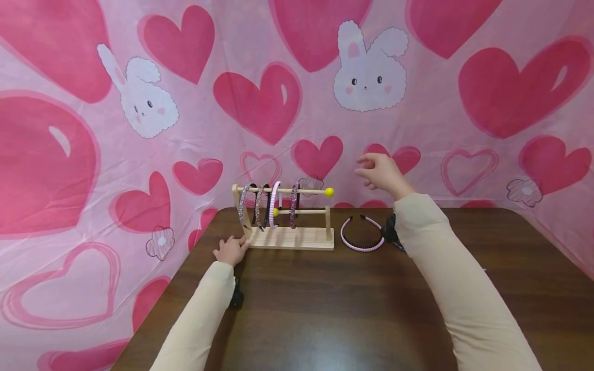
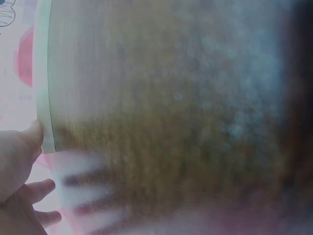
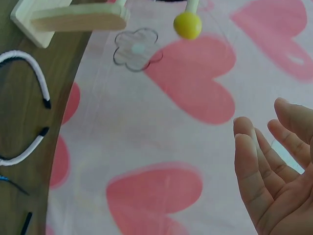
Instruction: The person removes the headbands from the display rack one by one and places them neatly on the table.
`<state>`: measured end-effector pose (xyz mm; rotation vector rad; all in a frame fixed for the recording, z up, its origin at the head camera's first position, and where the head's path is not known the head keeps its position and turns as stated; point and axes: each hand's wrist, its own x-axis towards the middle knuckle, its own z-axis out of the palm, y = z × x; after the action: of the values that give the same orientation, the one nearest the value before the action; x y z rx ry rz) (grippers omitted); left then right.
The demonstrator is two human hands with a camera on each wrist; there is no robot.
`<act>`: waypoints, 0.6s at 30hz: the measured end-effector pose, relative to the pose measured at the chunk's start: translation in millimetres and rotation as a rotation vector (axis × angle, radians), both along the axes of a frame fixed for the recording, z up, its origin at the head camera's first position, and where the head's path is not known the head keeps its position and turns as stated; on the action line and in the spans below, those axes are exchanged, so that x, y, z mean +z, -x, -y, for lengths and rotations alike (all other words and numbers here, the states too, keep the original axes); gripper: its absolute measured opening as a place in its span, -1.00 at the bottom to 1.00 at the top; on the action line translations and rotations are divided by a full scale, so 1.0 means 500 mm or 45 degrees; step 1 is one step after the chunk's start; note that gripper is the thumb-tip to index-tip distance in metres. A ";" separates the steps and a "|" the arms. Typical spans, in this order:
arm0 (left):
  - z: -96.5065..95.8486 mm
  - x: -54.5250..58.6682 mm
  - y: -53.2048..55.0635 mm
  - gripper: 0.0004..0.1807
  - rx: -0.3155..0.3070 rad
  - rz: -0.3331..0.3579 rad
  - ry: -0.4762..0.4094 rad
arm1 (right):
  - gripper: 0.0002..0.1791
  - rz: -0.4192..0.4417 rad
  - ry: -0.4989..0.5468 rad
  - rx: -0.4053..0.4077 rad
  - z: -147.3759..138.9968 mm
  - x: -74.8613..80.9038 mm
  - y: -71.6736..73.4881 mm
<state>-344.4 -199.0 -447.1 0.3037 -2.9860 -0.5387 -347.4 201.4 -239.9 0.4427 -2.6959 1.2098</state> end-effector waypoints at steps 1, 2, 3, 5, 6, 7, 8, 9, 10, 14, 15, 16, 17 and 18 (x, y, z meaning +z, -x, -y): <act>0.000 0.000 0.000 -0.50 -0.001 -0.002 0.000 | -0.54 -0.006 0.001 0.009 0.008 0.003 -0.001; 0.000 0.000 -0.001 -0.50 -0.002 -0.003 0.002 | -0.55 -0.016 -0.007 0.013 0.015 0.005 -0.002; 0.000 0.000 -0.001 -0.50 -0.002 -0.003 0.005 | -0.55 -0.020 -0.009 0.023 0.022 0.007 -0.003; 0.000 0.000 -0.001 -0.49 -0.005 -0.005 0.010 | -0.56 -0.020 -0.015 0.043 0.036 0.010 -0.006; 0.000 0.001 -0.002 -0.50 -0.005 -0.008 0.008 | -0.56 -0.022 -0.017 0.054 0.043 0.012 -0.007; 0.000 0.003 -0.003 -0.50 -0.006 -0.010 0.007 | -0.56 -0.021 -0.020 0.064 0.050 0.012 -0.007; -0.001 0.004 -0.004 -0.50 -0.005 -0.009 0.004 | -0.55 -0.022 -0.026 0.072 0.057 0.013 -0.008; -0.001 0.005 -0.006 -0.50 -0.006 -0.010 0.001 | -0.55 -0.021 -0.027 0.082 0.065 0.013 -0.008; -0.002 0.006 -0.007 -0.51 -0.007 -0.010 0.000 | -0.55 -0.022 -0.032 0.090 0.072 0.013 -0.009; -0.004 0.008 -0.010 -0.51 -0.007 0.008 0.014 | -0.55 -0.007 -0.017 0.114 0.099 0.013 -0.008; -0.004 0.008 -0.010 -0.51 -0.008 0.011 0.021 | -0.54 0.003 -0.010 0.120 0.105 0.013 -0.007; -0.004 0.007 -0.010 -0.51 -0.008 0.013 0.026 | -0.54 0.011 -0.005 0.123 0.111 0.013 -0.007; -0.005 0.007 -0.010 -0.51 -0.008 0.015 0.031 | -0.53 0.017 -0.003 0.127 0.117 0.012 -0.006; -0.005 0.007 -0.010 -0.51 -0.007 0.014 0.030 | -0.52 0.020 -0.004 0.138 0.123 0.012 -0.005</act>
<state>-339.5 -196.5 -443.7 0.2981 -3.0026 -0.5035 -345.1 139.8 -234.1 0.5897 -2.7188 1.2412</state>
